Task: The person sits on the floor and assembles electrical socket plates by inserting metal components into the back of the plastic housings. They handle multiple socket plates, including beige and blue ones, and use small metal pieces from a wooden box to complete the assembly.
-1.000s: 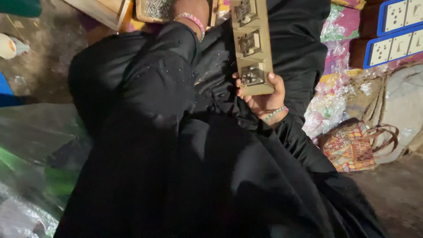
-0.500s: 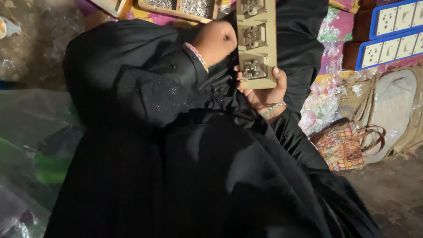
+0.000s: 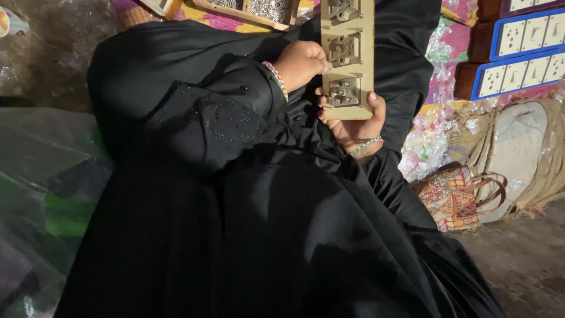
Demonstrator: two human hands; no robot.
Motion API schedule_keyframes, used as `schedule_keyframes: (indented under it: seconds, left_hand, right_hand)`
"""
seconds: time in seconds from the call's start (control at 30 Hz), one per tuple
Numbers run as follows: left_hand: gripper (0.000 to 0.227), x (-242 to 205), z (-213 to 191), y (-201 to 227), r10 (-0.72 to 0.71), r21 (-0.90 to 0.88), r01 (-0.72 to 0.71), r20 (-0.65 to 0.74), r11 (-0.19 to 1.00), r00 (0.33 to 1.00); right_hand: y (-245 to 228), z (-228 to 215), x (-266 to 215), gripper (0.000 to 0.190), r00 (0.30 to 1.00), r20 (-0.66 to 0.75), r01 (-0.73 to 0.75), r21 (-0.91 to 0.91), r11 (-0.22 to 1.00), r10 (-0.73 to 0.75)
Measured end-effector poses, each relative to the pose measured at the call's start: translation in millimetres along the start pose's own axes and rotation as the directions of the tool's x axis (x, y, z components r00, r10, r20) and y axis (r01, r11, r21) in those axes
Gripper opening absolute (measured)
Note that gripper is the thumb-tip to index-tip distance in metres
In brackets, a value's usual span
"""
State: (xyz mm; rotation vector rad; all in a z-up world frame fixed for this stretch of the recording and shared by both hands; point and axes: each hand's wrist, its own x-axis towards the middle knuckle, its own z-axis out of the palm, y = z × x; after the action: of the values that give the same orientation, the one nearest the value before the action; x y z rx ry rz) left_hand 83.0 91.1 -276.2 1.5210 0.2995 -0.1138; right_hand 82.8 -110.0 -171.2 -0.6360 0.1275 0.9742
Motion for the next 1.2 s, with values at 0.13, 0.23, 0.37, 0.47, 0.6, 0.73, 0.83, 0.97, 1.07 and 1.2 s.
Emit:
schedule_keyframes:
  seconds: [0.13, 0.23, 0.37, 0.47, 0.6, 0.73, 0.83, 0.97, 1.07, 1.2]
  left_hand:
    - [0.017, 3, 1, -1, -0.010, -0.059, 0.010, 0.003, 0.998, 1.000]
    - [0.018, 3, 2, -2, -0.038, 0.005, 0.038, -0.011, 0.999, 0.999]
    - [0.017, 0, 1, 5, -0.008, 0.076, 0.010, -0.026, 0.997, 1.000]
    - [0.015, -7, 1, 19, 0.092, 0.100, -0.086, -0.066, 0.991, 0.994]
    - [0.011, -26, 5, 43, 0.025, 0.129, -0.014, -0.083, 0.992, 0.996]
    - [0.006, -38, 6, 60, 0.467, 0.440, -0.359, -0.166, 0.823, 0.868]
    - [0.010, -40, 5, 64, 0.450, 0.430, -0.362, -0.120, 0.827, 0.885]
    - [0.007, -41, 5, 66, 0.471, 0.494, -0.354, -0.131, 0.794, 0.873]
    - [0.007, -41, 3, 67, 0.436, 0.466, -0.343, -0.105, 0.816, 0.894]
    - [0.009, -42, 1, 67, 0.417, 0.354, -0.363, -0.089, 0.862, 0.905]
  right_hand:
    - [0, 1, 0, 0.086, 1.000, 0.001, -0.002, -0.008, 1.000, 0.002]
    - [0, 2, 0, 0.086, 1.000, -0.002, -0.003, -0.007, 1.000, 0.003]
    - [0, 3, 0, 0.087, 1.000, -0.006, -0.021, -0.008, 1.000, 0.021]
    - [-1, 3, 1, 0.087, 1.000, 0.000, -0.017, -0.007, 1.000, 0.017]
    - [0, 3, 2, 0.082, 0.999, 0.044, 0.021, -0.003, 1.000, -0.021]
    - [0, 3, 0, 0.078, 0.999, 0.001, 0.041, 0.056, 0.998, -0.042]
    - [0, 2, 1, 0.078, 0.999, 0.018, 0.050, 0.066, 0.997, -0.051]
    - [0, 1, 1, 0.080, 0.999, 0.013, 0.039, 0.062, 0.997, -0.040]
    - [-2, 2, 1, 0.081, 1.000, 0.011, 0.023, 0.071, 0.997, -0.023]
    - [-2, 3, 1, 0.081, 0.998, 0.024, 0.051, 0.051, 0.997, -0.052]
